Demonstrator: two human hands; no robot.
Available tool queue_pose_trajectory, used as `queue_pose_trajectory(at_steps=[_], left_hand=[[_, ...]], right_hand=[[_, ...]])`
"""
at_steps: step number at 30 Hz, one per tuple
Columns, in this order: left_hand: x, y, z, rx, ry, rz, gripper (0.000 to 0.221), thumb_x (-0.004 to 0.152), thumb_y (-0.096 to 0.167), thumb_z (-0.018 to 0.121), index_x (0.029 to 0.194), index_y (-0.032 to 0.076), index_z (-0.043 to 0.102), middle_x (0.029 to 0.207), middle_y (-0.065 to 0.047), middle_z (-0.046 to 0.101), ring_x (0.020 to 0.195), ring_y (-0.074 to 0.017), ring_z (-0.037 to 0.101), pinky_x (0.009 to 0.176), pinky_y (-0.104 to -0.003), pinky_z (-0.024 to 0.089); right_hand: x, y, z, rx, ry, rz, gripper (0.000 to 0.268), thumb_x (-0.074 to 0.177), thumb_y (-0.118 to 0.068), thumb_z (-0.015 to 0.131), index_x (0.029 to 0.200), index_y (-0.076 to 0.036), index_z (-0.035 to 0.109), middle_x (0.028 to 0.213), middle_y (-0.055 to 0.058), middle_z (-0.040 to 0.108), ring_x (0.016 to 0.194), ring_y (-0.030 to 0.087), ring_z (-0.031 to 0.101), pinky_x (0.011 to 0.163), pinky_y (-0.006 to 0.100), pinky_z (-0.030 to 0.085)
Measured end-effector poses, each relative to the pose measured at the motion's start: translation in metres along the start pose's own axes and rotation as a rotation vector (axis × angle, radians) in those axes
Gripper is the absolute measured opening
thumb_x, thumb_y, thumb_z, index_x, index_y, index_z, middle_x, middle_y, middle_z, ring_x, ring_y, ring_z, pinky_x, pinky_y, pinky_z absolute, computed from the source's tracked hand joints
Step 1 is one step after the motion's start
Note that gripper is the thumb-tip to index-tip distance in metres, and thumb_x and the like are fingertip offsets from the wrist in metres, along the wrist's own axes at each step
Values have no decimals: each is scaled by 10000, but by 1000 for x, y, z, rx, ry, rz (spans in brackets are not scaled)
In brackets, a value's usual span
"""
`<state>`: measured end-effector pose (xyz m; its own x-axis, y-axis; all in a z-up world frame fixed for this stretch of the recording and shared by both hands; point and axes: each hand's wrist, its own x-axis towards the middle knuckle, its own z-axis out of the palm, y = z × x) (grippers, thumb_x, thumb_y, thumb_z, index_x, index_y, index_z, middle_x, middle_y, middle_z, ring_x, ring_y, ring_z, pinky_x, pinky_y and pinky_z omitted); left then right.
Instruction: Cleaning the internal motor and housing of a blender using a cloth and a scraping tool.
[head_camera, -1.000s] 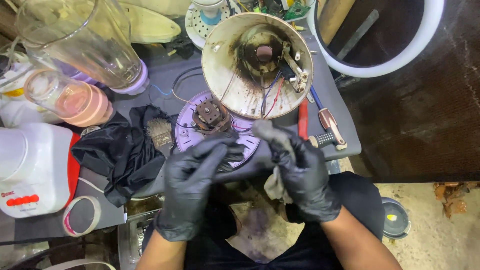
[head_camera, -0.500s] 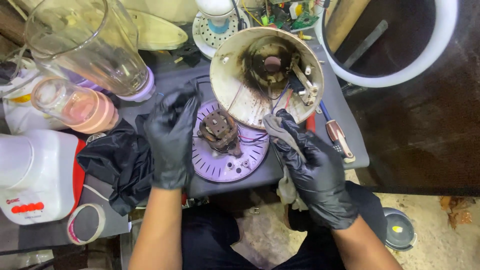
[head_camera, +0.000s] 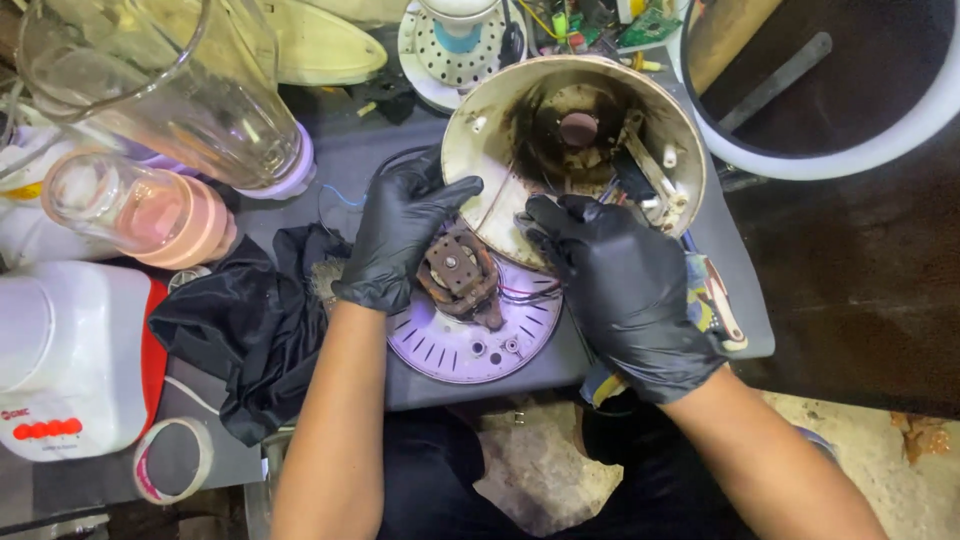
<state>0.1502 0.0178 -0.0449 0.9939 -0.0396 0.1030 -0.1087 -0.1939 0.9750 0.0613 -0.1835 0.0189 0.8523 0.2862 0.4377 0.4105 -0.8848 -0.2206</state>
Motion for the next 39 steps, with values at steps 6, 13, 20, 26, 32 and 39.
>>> queue_pose_trajectory(at_steps=[6,13,20,26,32,39], left_hand=[[-10,16,-13,-255,-93,-357,132,865,117,813,761,92,735,722,28,697,636,-75,596,584,-277,508],[-7,-7,-12,-61,-151,-311,262,846,267,844,1065,127,814,908,-104,807,880,-245,792,885,-313,584],[-10,4,-13,-66,-129,-224,242,851,206,846,1036,57,801,936,-158,798,922,-314,771,874,-371,587],[-11,-8,-15,-58,-111,-224,227,851,209,842,1027,71,807,922,-145,800,899,-303,780,867,-366,590],[-6,-20,-14,-55,-96,-205,207,864,205,831,1014,63,810,867,-128,798,847,-284,784,850,-346,594],[-6,-17,-15,-37,-95,-190,209,864,186,833,1021,52,804,887,-152,794,869,-301,773,844,-365,590]], right_hand=[[-24,10,70,-279,108,84,317,991,-300,686,1289,-397,732,954,73,743,539,318,653,428,433,493],[-46,32,115,-486,-27,98,264,928,-399,665,972,-150,740,678,-56,599,612,233,715,484,340,555],[-32,0,108,-464,17,66,165,932,-246,639,807,-143,672,609,-23,583,551,221,646,490,331,504],[-39,29,147,-304,-31,40,243,942,-158,595,737,-43,660,561,32,603,541,325,651,465,429,511],[-24,15,105,-212,-94,-12,235,959,-174,602,778,-45,679,564,119,618,562,379,667,452,446,512],[-26,14,90,-91,-195,-17,166,933,-213,567,965,-160,721,677,43,691,682,312,737,512,468,568]])
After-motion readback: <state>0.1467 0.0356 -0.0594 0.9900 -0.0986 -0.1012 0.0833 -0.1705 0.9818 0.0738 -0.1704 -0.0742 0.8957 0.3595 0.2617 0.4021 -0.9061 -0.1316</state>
